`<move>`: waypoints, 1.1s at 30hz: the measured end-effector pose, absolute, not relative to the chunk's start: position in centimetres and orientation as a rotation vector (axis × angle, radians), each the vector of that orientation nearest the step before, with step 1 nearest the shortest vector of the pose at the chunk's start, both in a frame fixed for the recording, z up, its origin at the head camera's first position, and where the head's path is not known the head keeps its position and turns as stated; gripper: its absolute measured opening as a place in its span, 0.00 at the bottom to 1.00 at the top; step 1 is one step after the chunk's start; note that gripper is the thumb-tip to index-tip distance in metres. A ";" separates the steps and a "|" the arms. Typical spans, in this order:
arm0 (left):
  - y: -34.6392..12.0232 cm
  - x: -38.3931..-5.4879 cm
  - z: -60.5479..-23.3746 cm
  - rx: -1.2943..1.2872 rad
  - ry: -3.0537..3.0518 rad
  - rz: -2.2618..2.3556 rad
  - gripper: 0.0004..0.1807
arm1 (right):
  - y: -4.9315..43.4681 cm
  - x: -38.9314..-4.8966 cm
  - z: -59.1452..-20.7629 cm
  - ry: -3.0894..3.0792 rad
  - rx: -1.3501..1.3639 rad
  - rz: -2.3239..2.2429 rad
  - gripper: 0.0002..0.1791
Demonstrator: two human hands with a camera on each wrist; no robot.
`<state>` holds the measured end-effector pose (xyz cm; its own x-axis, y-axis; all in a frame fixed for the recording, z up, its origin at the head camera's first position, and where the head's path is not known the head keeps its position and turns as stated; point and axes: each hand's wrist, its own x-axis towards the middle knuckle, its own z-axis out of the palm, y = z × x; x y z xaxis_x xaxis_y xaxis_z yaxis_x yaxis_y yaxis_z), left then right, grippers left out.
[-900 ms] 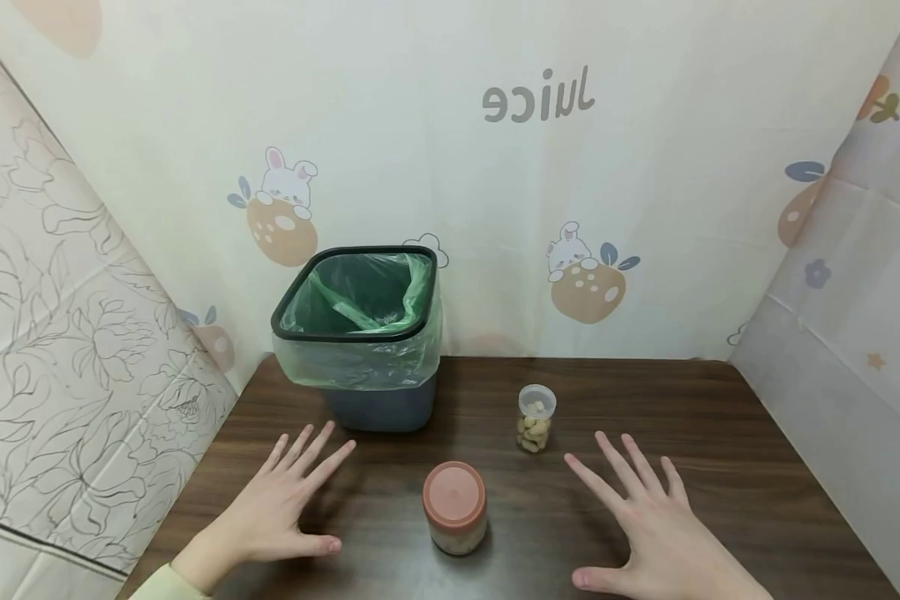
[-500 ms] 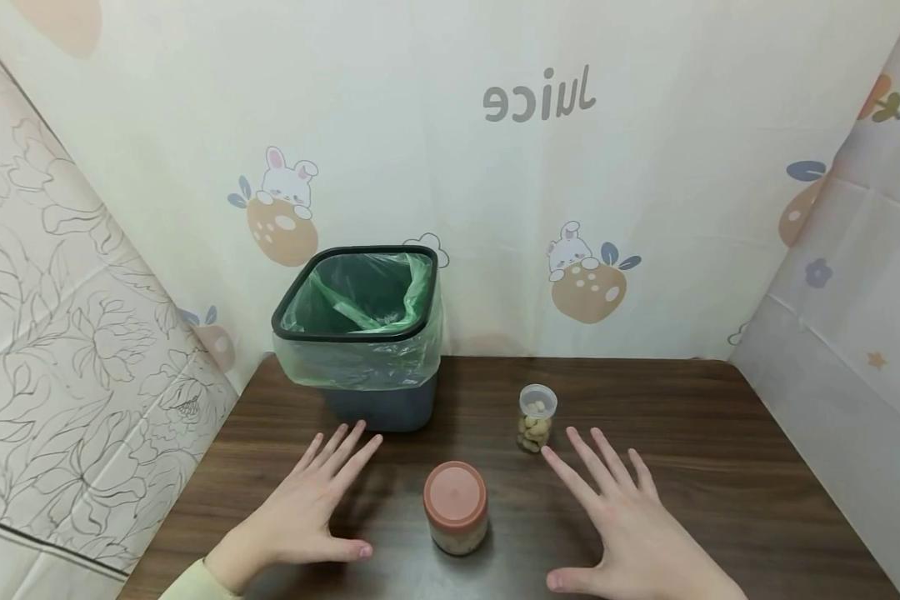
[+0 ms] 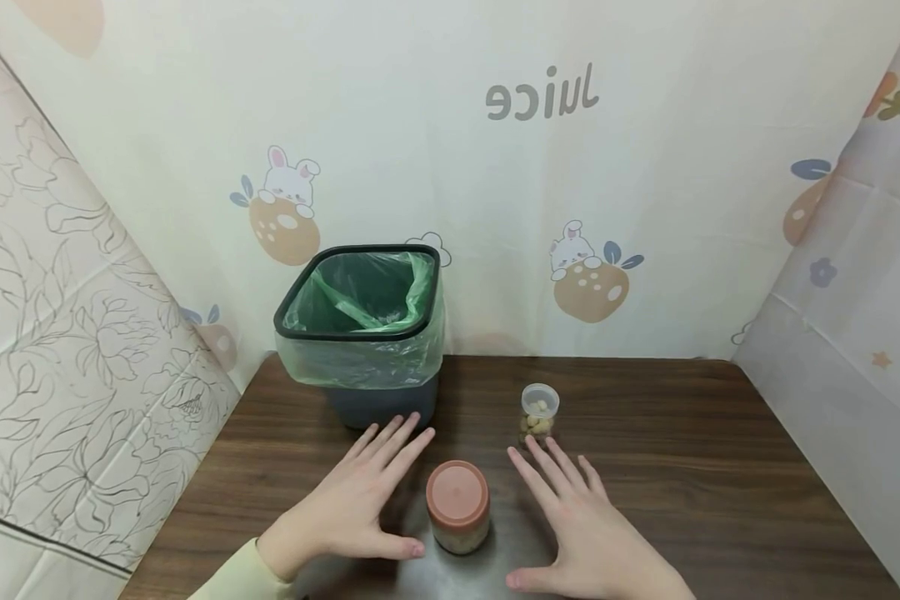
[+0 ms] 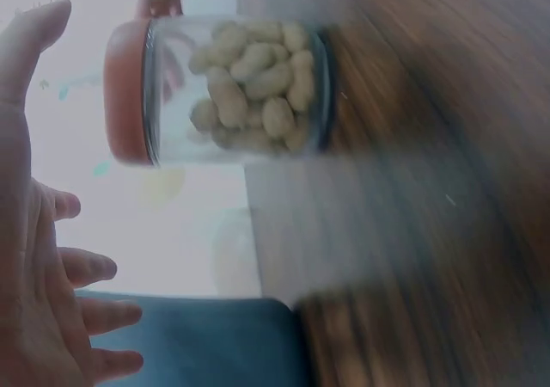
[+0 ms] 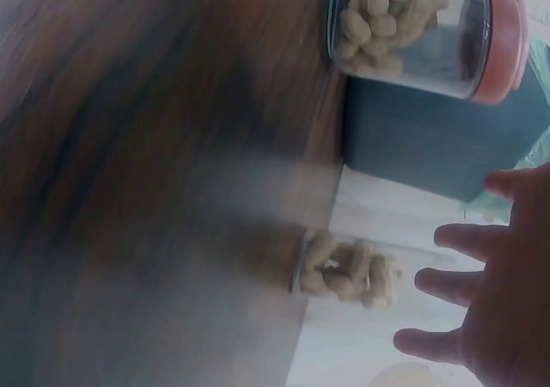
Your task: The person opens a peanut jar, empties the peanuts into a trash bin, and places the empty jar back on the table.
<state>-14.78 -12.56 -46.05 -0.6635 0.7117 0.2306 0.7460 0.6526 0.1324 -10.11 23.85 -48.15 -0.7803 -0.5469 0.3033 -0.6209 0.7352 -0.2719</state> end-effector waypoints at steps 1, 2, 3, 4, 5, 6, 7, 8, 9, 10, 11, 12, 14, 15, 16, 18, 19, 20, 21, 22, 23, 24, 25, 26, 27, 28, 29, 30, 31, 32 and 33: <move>-12.2 -14.8 -46.0 -1.212 -2.702 -0.324 0.72 | 23.6 -10.2 -48.3 -2.738 0.931 0.540 0.76; -11.8 -14.8 -45.9 -1.217 -2.696 -0.320 0.71 | 23.4 -10.3 -48.5 -2.745 0.932 0.548 0.76; -11.5 -14.9 -45.9 -1.223 -2.696 -0.322 0.71 | 23.1 -10.4 -48.6 -2.753 0.933 0.553 0.76; -11.2 -14.9 -45.8 -1.226 -2.697 -0.324 0.71 | 22.9 -10.5 -48.8 -2.759 0.935 0.556 0.75; -10.9 -14.9 -45.8 -1.232 -2.698 -0.324 0.70 | 22.7 -10.5 -48.9 -2.763 0.936 0.557 0.74; -10.6 -14.9 -45.7 -1.238 -2.699 -0.322 0.70 | 22.5 -10.6 -49.0 -2.769 0.937 0.561 0.74; -10.4 -14.9 -45.7 -1.246 -2.698 -0.317 0.69 | 22.3 -10.6 -49.1 -2.773 0.936 0.563 0.73; -10.2 -15.0 -45.6 -1.254 -2.698 -0.313 0.68 | 22.1 -10.7 -49.2 -2.776 0.935 0.566 0.72; -10.0 -15.0 -45.6 -1.264 -2.695 -0.307 0.66 | 21.9 -10.7 -49.3 -2.779 0.936 0.564 0.72; -9.8 -15.0 -45.6 -1.271 -2.692 -0.303 0.65 | 21.7 -10.7 -49.3 -2.778 0.937 0.565 0.71; -9.6 -15.0 -45.5 -1.282 -2.688 -0.304 0.63 | 21.5 -10.7 -49.4 -2.779 0.936 0.564 0.71; -9.5 -15.0 -45.5 -1.290 -2.686 -0.305 0.61 | 21.3 -10.8 -49.5 -2.780 0.936 0.565 0.71; -9.2 -15.1 -45.6 -1.303 -2.682 -0.308 0.59 | 20.9 -10.8 -49.6 -2.778 0.929 0.569 0.73; -9.0 -15.1 -45.6 -1.308 -2.680 -0.309 0.58 | 20.8 -10.9 -49.6 -2.777 0.925 0.573 0.73; -8.8 -15.1 -45.6 -1.313 -2.680 -0.313 0.58 | 20.6 -10.9 -49.7 -2.775 0.919 0.574 0.74; -8.5 -15.1 -45.6 -1.322 -2.674 -0.302 0.58 | 20.3 -11.0 -49.8 -2.772 0.905 0.587 0.76; -8.3 -15.1 -45.7 -1.325 -2.669 -0.294 0.57 | 20.2 -11.0 -49.9 -2.769 0.901 0.595 0.76; -8.2 -15.1 -45.7 -1.329 -2.664 -0.288 0.57 | 20.1 -11.1 -49.9 -2.770 0.899 0.606 0.76; -8.1 -15.1 -45.8 -1.332 -2.658 -0.280 0.57 | 19.9 -11.1 -50.0 -2.770 0.900 0.619 0.76; -7.9 -15.1 -45.8 -1.335 -2.652 -0.273 0.57 | 19.8 -11.2 -50.1 -2.770 0.901 0.626 0.76; -7.8 -15.0 -45.9 -1.336 -2.643 -0.267 0.57 | 19.7 -11.2 -50.2 -2.770 0.902 0.638 0.76; -7.7 -15.0 -46.0 -1.339 -2.633 -0.263 0.57 | 19.6 -11.2 -50.2 -2.770 0.905 0.644 0.76; -7.6 -15.0 -46.0 -1.341 -2.627 -0.262 0.57 | 19.5 -11.2 -50.3 -2.772 0.909 0.653 0.76; -7.6 -15.0 -46.1 -1.344 -2.621 -0.260 0.56 | 19.4 -11.3 -50.4 -2.775 0.912 0.662 0.76; -7.5 -15.0 -46.1 -1.346 -2.611 -0.255 0.56 | 19.3 -11.3 -50.4 -2.779 0.914 0.669 0.75; -7.5 -15.0 -46.2 -1.349 -2.602 -0.251 0.56 | 19.2 -11.3 -50.5 -2.780 0.915 0.677 0.75; -7.4 -15.1 -46.3 -1.350 -2.592 -0.250 0.56 | 19.1 -11.3 -50.6 -2.783 0.916 0.683 0.75; -7.3 -15.1 -46.3 -1.353 -2.583 -0.245 0.55 | 19.0 -11.4 -50.6 -2.784 0.918 0.691 0.74; -7.3 -15.1 -46.4 -1.354 -2.572 -0.239 0.55 | 18.9 -11.4 -50.7 -2.783 0.920 0.700 0.74; -7.2 -15.1 -46.4 -1.354 -2.559 -0.231 0.55 | 18.9 -11.5 -50.7 -2.779 0.924 0.703 0.74; -7.1 -15.1 -46.5 -1.355 -2.547 -0.228 0.55 | 18.8 -11.5 -50.8 -2.776 0.929 0.703 0.74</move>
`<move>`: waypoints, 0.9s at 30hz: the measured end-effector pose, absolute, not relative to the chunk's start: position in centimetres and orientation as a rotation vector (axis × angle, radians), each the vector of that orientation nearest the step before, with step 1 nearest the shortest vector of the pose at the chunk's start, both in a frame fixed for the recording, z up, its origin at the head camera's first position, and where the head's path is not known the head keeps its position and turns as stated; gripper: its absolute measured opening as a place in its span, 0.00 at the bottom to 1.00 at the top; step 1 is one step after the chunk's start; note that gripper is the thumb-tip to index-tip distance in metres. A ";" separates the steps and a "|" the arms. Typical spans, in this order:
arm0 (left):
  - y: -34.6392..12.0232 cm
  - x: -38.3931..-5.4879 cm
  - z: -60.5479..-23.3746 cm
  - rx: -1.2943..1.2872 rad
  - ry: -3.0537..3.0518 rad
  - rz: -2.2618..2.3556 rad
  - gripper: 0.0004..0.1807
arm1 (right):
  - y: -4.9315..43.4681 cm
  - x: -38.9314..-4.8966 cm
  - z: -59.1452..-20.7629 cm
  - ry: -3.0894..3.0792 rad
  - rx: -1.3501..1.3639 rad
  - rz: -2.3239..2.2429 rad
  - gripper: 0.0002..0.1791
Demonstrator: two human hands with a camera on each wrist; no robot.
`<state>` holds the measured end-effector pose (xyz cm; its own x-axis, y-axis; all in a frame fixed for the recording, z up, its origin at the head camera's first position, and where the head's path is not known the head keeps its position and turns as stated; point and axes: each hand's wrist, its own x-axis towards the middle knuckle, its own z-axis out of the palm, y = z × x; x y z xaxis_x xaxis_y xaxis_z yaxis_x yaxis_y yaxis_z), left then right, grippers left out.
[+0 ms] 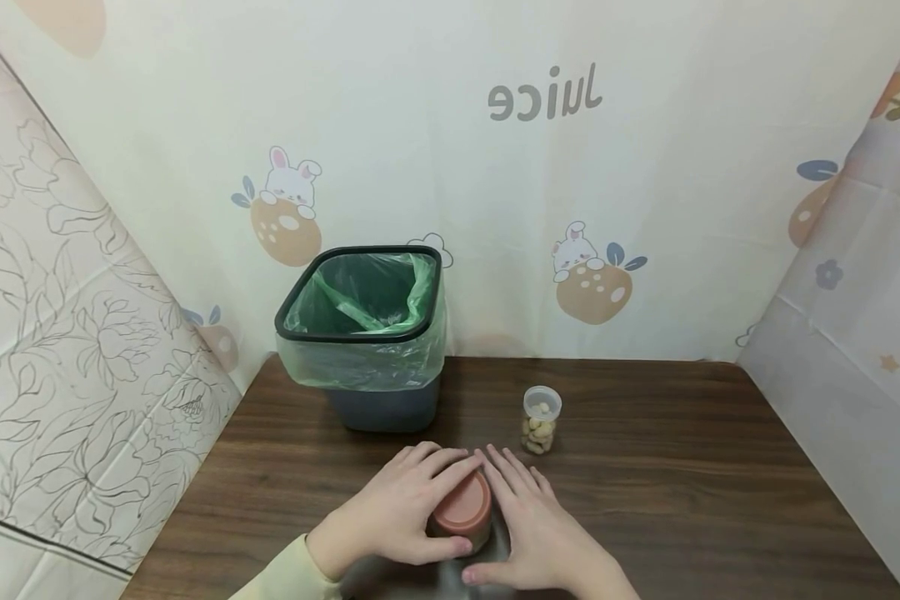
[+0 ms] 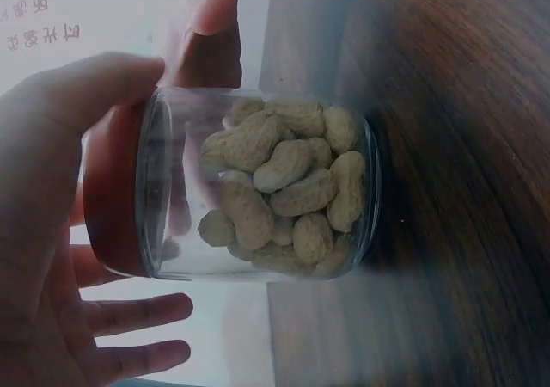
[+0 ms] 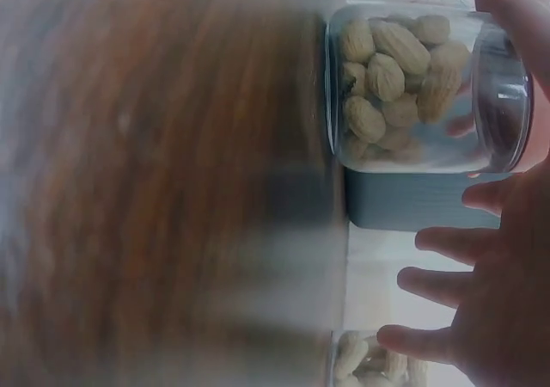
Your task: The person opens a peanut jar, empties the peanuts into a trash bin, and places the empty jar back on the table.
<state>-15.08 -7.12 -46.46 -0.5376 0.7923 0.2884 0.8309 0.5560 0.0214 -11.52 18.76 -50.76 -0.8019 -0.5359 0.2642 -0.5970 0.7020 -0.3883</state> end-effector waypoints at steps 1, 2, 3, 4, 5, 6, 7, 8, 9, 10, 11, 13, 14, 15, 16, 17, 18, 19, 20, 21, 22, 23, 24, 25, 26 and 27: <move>-7.0 -15.1 -46.5 -1.355 -2.535 -0.222 0.55 | 18.7 -11.6 -50.8 -2.769 0.935 0.701 0.74; -6.9 -15.1 -46.6 -1.354 -2.524 -0.218 0.55 | 18.6 -11.6 -50.7 -2.762 0.941 0.699 0.74; -6.9 -15.1 -46.6 -1.353 -2.514 -0.213 0.54 | 18.6 -11.6 -50.7 -2.755 0.948 0.697 0.73; -6.8 -15.1 -46.6 -1.353 -2.508 -0.215 0.54 | 18.5 -11.7 -50.7 -2.749 0.952 0.692 0.73; -6.7 -15.1 -46.7 -1.354 -2.503 -0.221 0.54 | 18.5 -11.7 -50.7 -2.747 0.956 0.692 0.72; -6.6 -15.1 -46.6 -1.356 -2.501 -0.230 0.53 | 18.5 -11.7 -50.7 -2.748 0.957 0.694 0.72; -6.5 -15.1 -46.6 -1.356 -2.500 -0.239 0.52 | 18.5 -11.7 -50.7 -2.748 0.957 0.702 0.71; -6.5 -15.1 -46.6 -1.357 -2.499 -0.256 0.52 | 18.5 -11.7 -50.7 -2.750 0.956 0.712 0.71; -6.4 -15.1 -46.6 -1.360 -2.497 -0.276 0.51 | 18.5 -11.8 -50.7 -2.752 0.955 0.722 0.70; -6.4 -15.0 -46.7 -1.365 -2.492 -0.299 0.50 | 18.5 -11.8 -50.8 -2.754 0.956 0.739 0.70; -6.3 -14.9 -46.7 -1.370 -2.482 -0.319 0.49 | 18.5 -11.8 -50.8 -2.753 0.961 0.759 0.70; -6.3 -14.7 -46.8 -1.381 -2.456 -0.365 0.48 | 18.6 -11.9 -50.8 -2.751 0.969 0.809 0.70; -6.3 -14.6 -46.9 -1.388 -2.447 -0.394 0.48 | 18.6 -12.0 -50.8 -2.747 0.973 0.831 0.70; -6.3 -14.5 -46.9 -1.395 -2.439 -0.425 0.47 | 18.6 -12.1 -50.7 -2.742 0.977 0.856 0.70; -6.2 -14.4 -46.9 -1.401 -2.432 -0.453 0.47 | 18.7 -12.1 -50.6 -2.736 0.981 0.878 0.70; -6.2 -14.4 -46.9 -1.405 -2.427 -0.481 0.47 | 18.7 -12.2 -50.5 -2.731 0.982 0.897 0.70; -6.2 -14.4 -46.8 -1.407 -2.420 -0.515 0.47 | 18.8 -12.2 -50.3 -2.726 0.979 0.919 0.69; -6.1 -14.5 -46.7 -1.408 -2.411 -0.547 0.47 | 18.8 -12.3 -50.2 -2.715 0.988 0.949 0.69; -6.0 -14.5 -46.6 -1.408 -2.397 -0.575 0.46 | 18.9 -12.4 -50.0 -2.699 1.000 0.989 0.68; -6.0 -14.6 -46.4 -1.406 -2.374 -0.601 0.47 | 18.9 -12.4 -49.9 -2.676 1.020 1.034 0.67; -5.9 -14.7 -46.3 -1.405 -2.348 -0.625 0.47 | 19.0 -12.5 -49.8 -2.651 1.045 1.081 0.65; -5.8 -14.8 -46.1 -1.403 -2.317 -0.644 0.47 | 19.0 -12.6 -49.7 -2.624 1.072 1.145 0.64; -5.8 -14.9 -45.9 -1.400 -2.288 -0.661 0.47 | 19.0 -12.7 -49.6 -2.597 1.091 1.197 0.63; -5.7 -15.0 -45.7 -1.398 -2.264 -0.675 0.47 | 19.1 -12.8 -49.5 -2.565 1.111 1.237 0.62; -5.6 -15.1 -45.6 -1.395 -2.242 -0.686 0.47 | 19.0 -12.9 -49.5 -2.530 1.126 1.259 0.61; -5.6 -15.2 -45.4 -1.392 -2.230 -0.700 0.48 | 19.0 -13.0 -49.4 -2.502 1.133 1.266 0.60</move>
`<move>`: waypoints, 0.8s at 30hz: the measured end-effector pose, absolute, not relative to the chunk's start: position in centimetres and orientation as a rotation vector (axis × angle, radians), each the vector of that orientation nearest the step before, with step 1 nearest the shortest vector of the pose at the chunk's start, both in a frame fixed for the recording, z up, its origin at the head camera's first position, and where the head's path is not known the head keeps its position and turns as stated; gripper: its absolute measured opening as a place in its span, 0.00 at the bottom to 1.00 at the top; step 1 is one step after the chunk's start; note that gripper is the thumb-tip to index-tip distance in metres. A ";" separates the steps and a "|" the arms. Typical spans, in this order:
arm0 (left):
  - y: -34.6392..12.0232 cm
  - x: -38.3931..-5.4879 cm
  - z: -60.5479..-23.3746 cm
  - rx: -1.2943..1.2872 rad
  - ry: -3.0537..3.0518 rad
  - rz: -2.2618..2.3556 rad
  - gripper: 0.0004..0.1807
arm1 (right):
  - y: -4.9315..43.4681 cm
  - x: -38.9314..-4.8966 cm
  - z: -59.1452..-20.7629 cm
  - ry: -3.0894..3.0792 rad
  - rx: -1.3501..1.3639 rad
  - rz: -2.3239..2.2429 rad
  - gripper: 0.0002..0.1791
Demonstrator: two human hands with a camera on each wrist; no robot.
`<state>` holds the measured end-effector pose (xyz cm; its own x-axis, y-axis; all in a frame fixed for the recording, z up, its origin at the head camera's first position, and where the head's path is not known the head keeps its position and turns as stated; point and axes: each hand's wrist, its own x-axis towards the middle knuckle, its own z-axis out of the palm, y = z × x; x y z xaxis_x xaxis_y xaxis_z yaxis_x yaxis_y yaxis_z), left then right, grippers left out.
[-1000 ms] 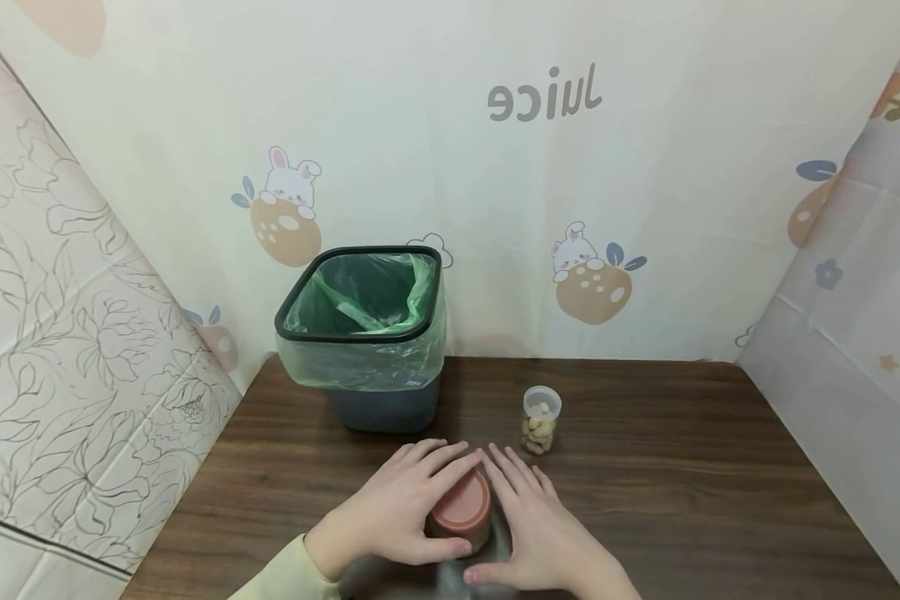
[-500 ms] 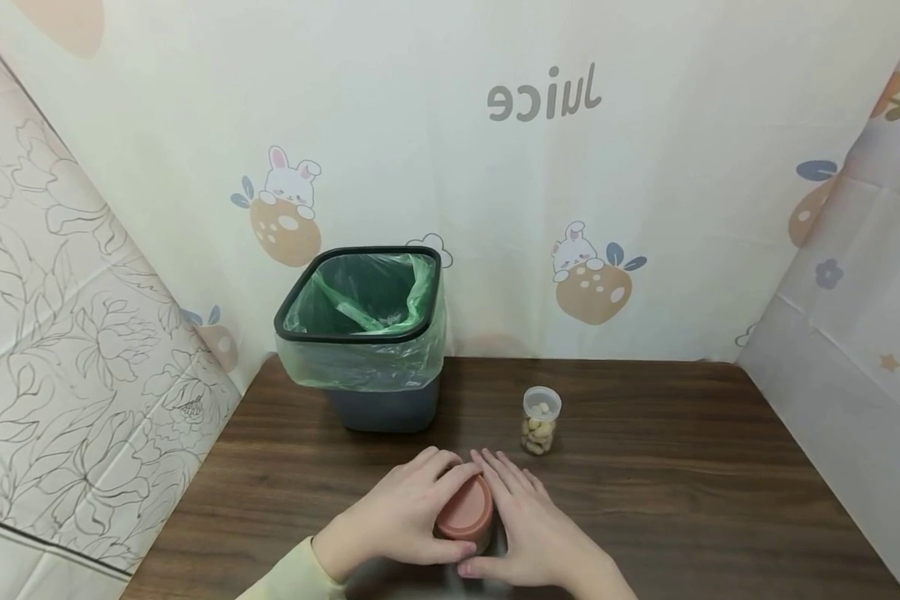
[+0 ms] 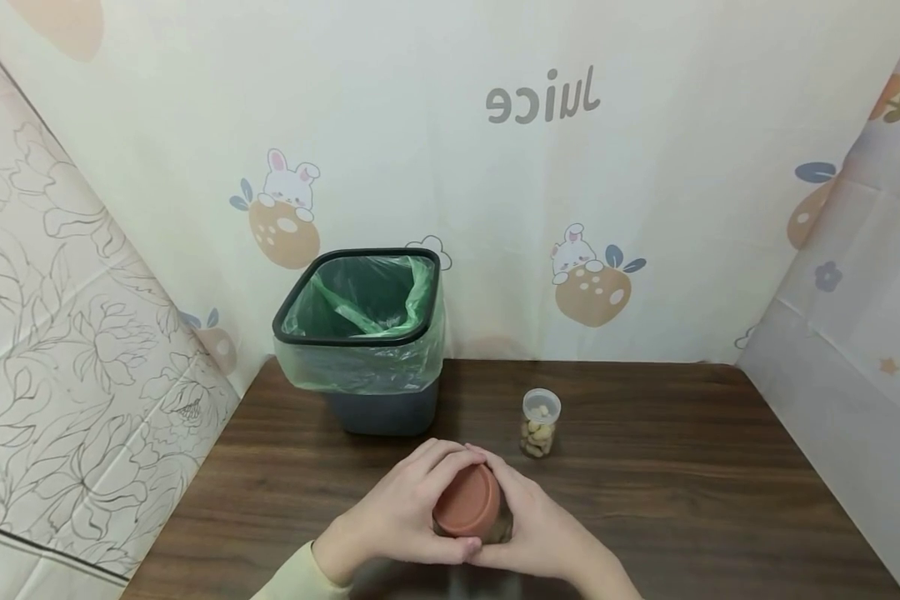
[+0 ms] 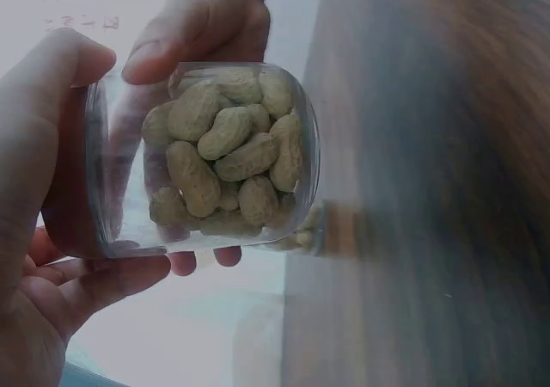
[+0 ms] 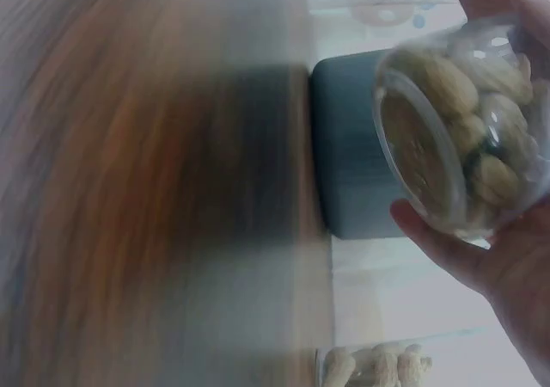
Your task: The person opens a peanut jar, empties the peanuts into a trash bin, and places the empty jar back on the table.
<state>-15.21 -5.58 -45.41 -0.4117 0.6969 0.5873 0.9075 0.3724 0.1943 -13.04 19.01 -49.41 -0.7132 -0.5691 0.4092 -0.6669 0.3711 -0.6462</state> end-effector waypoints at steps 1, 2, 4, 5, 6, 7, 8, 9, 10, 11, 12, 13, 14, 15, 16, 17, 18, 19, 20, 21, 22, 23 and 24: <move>-5.6 -15.3 -45.3 -1.390 -2.220 -0.711 0.47 | 19.0 -13.1 -49.3 -2.479 1.132 1.265 0.60; -5.5 -15.3 -45.1 -1.387 -2.216 -0.720 0.47 | 18.9 -13.1 -49.2 -2.462 1.122 1.271 0.60; -5.5 -15.5 -44.9 -1.379 -2.213 -0.744 0.48 | 18.9 -13.2 -49.1 -2.442 1.098 1.271 0.60; -5.6 -15.5 -44.8 -1.375 -2.212 -0.753 0.48 | 18.9 -13.3 -48.9 -2.431 1.094 1.282 0.60; -5.6 -15.6 -44.8 -1.369 -2.212 -0.764 0.48 | 18.9 -13.3 -48.8 -2.431 1.084 1.296 0.60; -5.6 -15.7 -44.7 -1.362 -2.211 -0.777 0.48 | 18.9 -13.4 -48.7 -2.430 1.075 1.312 0.60; -5.6 -15.8 -44.7 -1.354 -2.210 -0.790 0.48 | 18.9 -13.4 -48.6 -2.437 1.059 1.331 0.60; -5.6 -15.8 -44.6 -1.345 -2.209 -0.802 0.48 | 18.9 -13.5 -48.4 -2.441 1.048 1.347 0.60; -5.6 -15.9 -44.6 -1.336 -2.211 -0.818 0.48 | 19.0 -13.6 -48.3 -2.442 1.043 1.360 0.59; -5.6 -15.9 -44.5 -1.328 -2.211 -0.836 0.48 | 19.0 -13.7 -48.1 -2.437 1.046 1.361 0.59; -5.6 -16.0 -44.5 -1.320 -2.211 -0.856 0.48 | 19.1 -13.8 -48.0 -2.437 1.046 1.369 0.58; -5.6 -16.0 -44.4 -1.313 -2.211 -0.875 0.47 | 19.1 -13.8 -47.8 -2.437 1.049 1.379 0.57; -5.5 -16.0 -44.4 -1.306 -2.214 -0.894 0.47 | 19.1 -13.9 -47.6 -2.436 1.053 1.391 0.57; -5.5 -16.0 -44.4 -1.300 -2.217 -0.914 0.46 | 19.2 -14.1 -47.5 -2.431 1.063 1.393 0.57; -5.5 -16.1 -44.4 -1.293 -2.219 -0.934 0.46 | 19.3 -14.1 -47.3 -2.428 1.068 1.393 0.57; -5.5 -16.0 -44.4 -1.284 -2.222 -0.952 0.46 | 19.3 -14.2 -47.2 -2.429 1.068 1.386 0.57; -5.5 -16.0 -44.4 -1.275 -2.226 -0.967 0.46 | 19.4 -14.3 -47.0 -2.438 1.061 1.384 0.57; -5.5 -16.0 -44.4 -1.266 -2.231 -0.983 0.46 | 19.5 -14.4 -46.9 -2.439 1.057 1.376 0.57; -5.5 -16.0 -44.3 -1.254 -2.238 -1.003 0.46 | 19.5 -14.4 -46.8 -2.439 1.051 1.368 0.56; -5.5 -16.0 -44.3 -1.244 -2.245 -1.023 0.46 | 19.6 -14.5 -46.6 -2.442 1.043 1.361 0.56; -5.4 -16.0 -44.3 -1.234 -2.253 -1.041 0.46 | 19.6 -14.5 -46.5 -2.444 1.038 1.360 0.56; -5.4 -16.0 -44.3 -1.226 -2.262 -1.059 0.46 | 19.7 -14.5 -46.4 -2.442 1.038 1.354 0.55; -5.4 -16.0 -44.2 -1.221 -2.268 -1.078 0.46 | 19.7 -14.6 -46.3 -2.436 1.041 1.355 0.54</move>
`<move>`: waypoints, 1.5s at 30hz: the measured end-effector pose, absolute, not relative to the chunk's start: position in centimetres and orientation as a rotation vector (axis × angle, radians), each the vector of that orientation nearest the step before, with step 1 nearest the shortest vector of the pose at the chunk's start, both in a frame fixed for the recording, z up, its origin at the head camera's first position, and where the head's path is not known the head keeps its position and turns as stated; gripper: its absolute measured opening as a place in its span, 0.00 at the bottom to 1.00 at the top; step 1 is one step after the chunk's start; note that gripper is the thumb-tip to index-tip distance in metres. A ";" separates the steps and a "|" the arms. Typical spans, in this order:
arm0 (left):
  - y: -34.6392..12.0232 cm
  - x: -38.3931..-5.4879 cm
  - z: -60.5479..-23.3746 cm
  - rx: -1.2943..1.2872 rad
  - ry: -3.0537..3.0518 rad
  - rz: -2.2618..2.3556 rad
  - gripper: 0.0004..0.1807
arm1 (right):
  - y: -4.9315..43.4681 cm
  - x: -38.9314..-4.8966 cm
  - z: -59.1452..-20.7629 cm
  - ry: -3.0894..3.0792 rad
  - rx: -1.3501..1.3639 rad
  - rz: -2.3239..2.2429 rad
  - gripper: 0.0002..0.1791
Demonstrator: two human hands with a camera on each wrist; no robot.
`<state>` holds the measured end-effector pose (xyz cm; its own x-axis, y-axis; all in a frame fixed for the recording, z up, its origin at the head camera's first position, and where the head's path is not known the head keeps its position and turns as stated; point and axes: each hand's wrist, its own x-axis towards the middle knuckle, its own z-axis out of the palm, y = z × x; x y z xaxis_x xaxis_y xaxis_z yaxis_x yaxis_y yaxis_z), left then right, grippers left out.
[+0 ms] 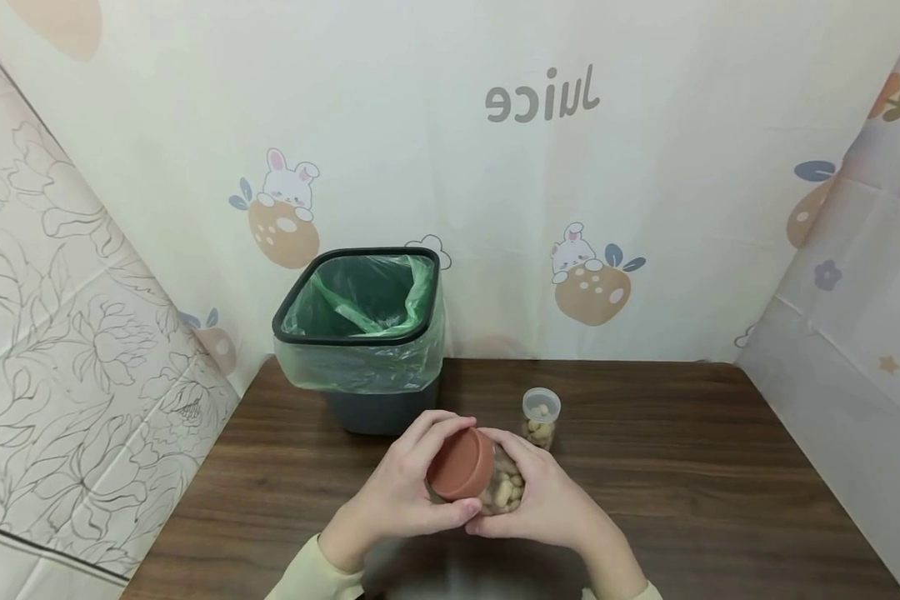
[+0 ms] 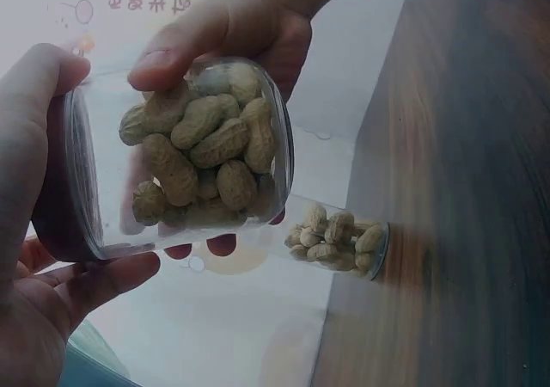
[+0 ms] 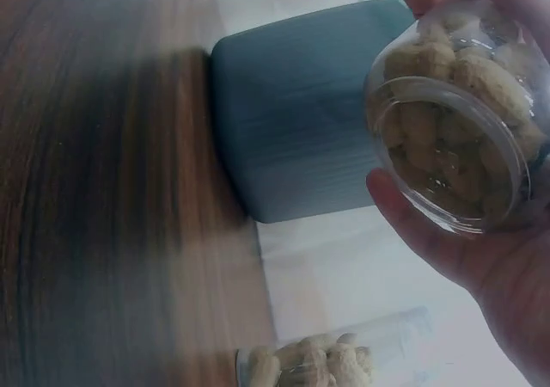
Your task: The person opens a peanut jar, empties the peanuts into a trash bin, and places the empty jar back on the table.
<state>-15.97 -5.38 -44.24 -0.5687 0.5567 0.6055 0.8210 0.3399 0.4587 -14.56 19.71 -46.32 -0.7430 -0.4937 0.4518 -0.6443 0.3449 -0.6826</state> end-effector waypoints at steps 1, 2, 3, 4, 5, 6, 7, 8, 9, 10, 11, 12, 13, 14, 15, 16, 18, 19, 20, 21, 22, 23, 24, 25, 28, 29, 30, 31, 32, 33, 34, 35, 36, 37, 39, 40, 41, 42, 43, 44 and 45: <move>-5.4 -16.0 -44.2 -1.216 -2.276 -1.096 0.46 | 19.7 -14.6 -46.2 -2.429 1.047 1.354 0.54; -5.4 -15.9 -44.2 -1.212 -2.281 -1.111 0.46 | 19.8 -14.6 -46.2 -2.429 1.050 1.356 0.53; -5.4 -16.0 -44.2 -1.214 -2.279 -1.117 0.46 | 19.8 -14.6 -46.1 -2.426 1.053 1.355 0.53; -5.4 -16.0 -44.2 -1.217 -2.272 -1.122 0.46 | 19.8 -14.6 -46.1 -2.429 1.052 1.357 0.53; -5.3 -16.1 -44.2 -1.221 -2.263 -1.124 0.46 | 19.9 -14.5 -46.0 -2.435 1.048 1.365 0.53; -5.3 -16.1 -44.2 -1.225 -2.254 -1.126 0.47 | 19.9 -14.5 -46.0 -2.442 1.043 1.373 0.52; -5.2 -16.1 -44.2 -1.229 -2.244 -1.128 0.47 | 20.0 -14.5 -45.9 -2.449 1.037 1.378 0.52; -5.2 -16.2 -44.1 -1.234 -2.234 -1.127 0.47 | 20.0 -14.4 -45.9 -2.453 1.033 1.381 0.52; -5.2 -16.2 -44.1 -1.239 -2.226 -1.126 0.47 | 20.1 -14.4 -45.9 -2.455 1.030 1.382 0.52; -5.2 -16.2 -44.1 -1.242 -2.226 -1.129 0.48 | 20.2 -14.4 -46.0 -2.458 1.028 1.382 0.52; -5.2 -16.2 -44.1 -1.247 -2.229 -1.132 0.48 | 20.3 -14.4 -46.0 -2.453 1.035 1.381 0.52; -5.2 -16.2 -44.1 -1.255 -2.235 -1.135 0.48 | 20.3 -14.4 -46.0 -2.448 1.040 1.374 0.53; -5.3 -16.2 -44.2 -1.265 -2.241 -1.136 0.48 | 20.4 -14.4 -46.1 -2.443 1.048 1.368 0.53; -5.3 -16.2 -44.2 -1.277 -2.249 -1.137 0.48 | 20.4 -14.4 -46.1 -2.440 1.056 1.361 0.54; -5.4 -16.2 -44.3 -1.292 -2.257 -1.138 0.48 | 20.4 -14.4 -46.1 -2.441 1.057 1.354 0.54; -5.5 -16.3 -44.4 -1.308 -2.262 -1.134 0.49 | 20.4 -14.4 -46.0 -2.446 1.054 1.346 0.54; -5.7 -16.4 -44.5 -1.346 -2.264 -1.129 0.49 | 20.4 -14.3 -46.0 -2.457 1.045 1.319 0.53; -5.8 -16.4 -44.6 -1.365 -2.262 -1.123 0.49 | 20.3 -14.3 -46.0 -2.461 1.044 1.303 0.53; -5.9 -16.5 -44.6 -1.383 -2.260 -1.116 0.49 | 20.3 -14.3 -46.0 -2.466 1.040 1.286 0.53; -6.0 -16.6 -44.7 -1.399 -2.254 -1.105 0.49 | 20.3 -14.3 -46.0 -2.474 1.035 1.269 0.53; -6.0 -16.6 -44.7 -1.413 -2.250 -1.093 0.49 | 20.3 -14.3 -46.0 -2.481 1.031 1.253 0.53; -6.1 -16.7 -44.7 -1.426 -2.247 -1.085 0.49 | 20.3 -14.3 -46.0 -2.487 1.031 1.240 0.52; -6.2 -16.7 -44.7 -1.438 -2.243 -1.075 0.49 | 20.3 -14.2 -46.1 -2.494 1.027 1.229 0.52; -6.2 -16.7 -44.7 -1.447 -2.241 -1.062 0.49 | 20.3 -14.2 -46.1 -2.502 1.022 1.217 0.52; -6.4 -16.9 -44.6 -1.465 -2.236 -1.035 0.50 | 20.2 -14.2 -46.2 -2.524 1.007 1.185 0.52; -6.5 -16.9 -44.6 -1.470 -2.234 -1.029 0.50 | 20.1 -14.1 -46.1 -2.530 1.001 1.178 0.52; -6.6 -17.0 -44.6 -1.474 -2.232 -1.025 0.50 | 20.1 -14.1 -46.1 -2.536 0.995 1.172 0.52; -6.7 -17.0 -44.5 -1.477 -2.230 -1.022 0.50 | 20.0 -14.0 -46.0 -2.540 0.991 1.166 0.53; -6.7 -17.1 -44.6 -1.481 -2.229 -1.021 0.50 | 20.0 -14.0 -45.9 -2.543 0.988 1.159 0.52; -6.8 -17.2 -44.6 -1.487 -2.225 -1.024 0.50 | 19.9 -13.9 -45.8 -2.548 0.983 1.151 0.52; -6.8 -17.2 -44.6 -1.492 -2.223 -1.028 0.49 | 19.9 -13.9 -45.7 -2.552 0.978 1.143 0.52; -6.9 -17.3 -44.6 -1.496 -2.222 -1.032 0.49 | 19.9 -13.8 -45.7 -2.559 0.970 1.136 0.52; -6.9 -17.3 -44.6 -1.501 -2.221 -1.038 0.49 | 19.8 -13.7 -45.6 -2.565 0.963 1.124 0.52; -6.9 -17.3 -44.6 -1.508 -2.216 -1.047 0.49 | 19.8 -13.6 -45.5 -2.573 0.957 1.111 0.52; -7.0 -17.4 -44.6 -1.515 -2.210 -1.062 0.48 | 19.8 -13.5 -45.5 -2.592 0.940 1.084 0.51; -7.0 -17.4 -44.6 -1.517 -2.209 -1.067 0.48 | 19.8 -13.4 -45.4 -2.600 0.931 1.074 0.51; -7.0 -17.5 -44.7 -1.519 -2.207 -1.069 0.48 | 19.8 -13.4 -45.4 -2.609 0.921 1.061 0.51; -6.9 -17.5 -44.7 -1.521 -2.206 -1.072 0.48 | 19.7 -13.4 -45.4 -2.614 0.913 1.044 0.51; -6.9 -17.6 -44.7 -1.520 -2.209 -1.078 0.48 | 19.8 -13.3 -45.3 -2.618 0.903 1.030 0.51; -6.9 -17.6 -44.8 -1.517 -2.217 -1.081 0.48 | 19.8 -13.3 -45.3 -2.620 0.896 1.020 0.51; -6.9 -17.6 -44.8 -1.517 -2.224 -1.083 0.47 | 19.8 -13.2 -45.2 -2.621 0.888 1.009 0.51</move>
